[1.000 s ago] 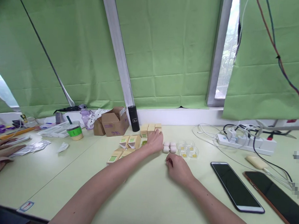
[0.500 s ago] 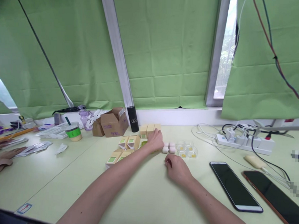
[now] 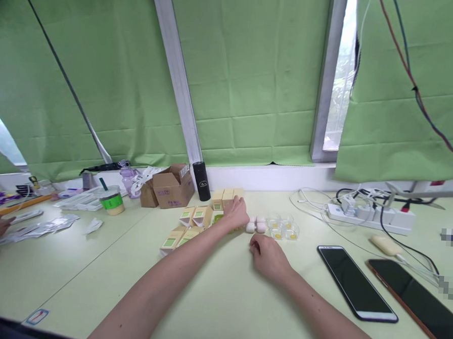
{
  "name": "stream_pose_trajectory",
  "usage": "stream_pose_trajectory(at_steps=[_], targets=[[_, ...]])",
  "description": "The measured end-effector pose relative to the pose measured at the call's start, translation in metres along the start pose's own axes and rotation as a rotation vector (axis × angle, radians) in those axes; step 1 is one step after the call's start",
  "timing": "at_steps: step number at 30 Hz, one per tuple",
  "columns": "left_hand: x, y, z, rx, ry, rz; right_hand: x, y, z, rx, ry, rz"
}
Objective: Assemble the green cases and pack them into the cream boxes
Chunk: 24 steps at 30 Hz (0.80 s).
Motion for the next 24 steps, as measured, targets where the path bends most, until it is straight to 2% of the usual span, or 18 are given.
stream_pose_trajectory(at_steps=[5, 11, 17, 24], targets=[[0.028, -0.017, -0.008, -0.013, 0.056, 0.080, 0.001, 0.001, -0.001, 0.002, 0.005, -0.006], [0.076, -0.027, -0.037, -0.047, 0.085, 0.112, 0.002, 0.001, -0.002, -0.002, 0.001, -0.006], [0.111, -0.009, -0.051, -0.090, 0.103, 0.105, 0.000, 0.003, 0.001, 0.009, 0.013, -0.008], [0.105, 0.015, -0.047, -0.177, 0.106, 0.024, -0.001, 0.006, 0.002, -0.007, 0.014, -0.010]])
Point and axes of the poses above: each hand's wrist, its own x-axis away from the middle knuckle, its own y-axis out of the palm, z = x × y, the point moved 10 cm from there along -x, towards the middle knuckle, and after that the axes turned 11 degrees about -z, right-handed, at the moved point
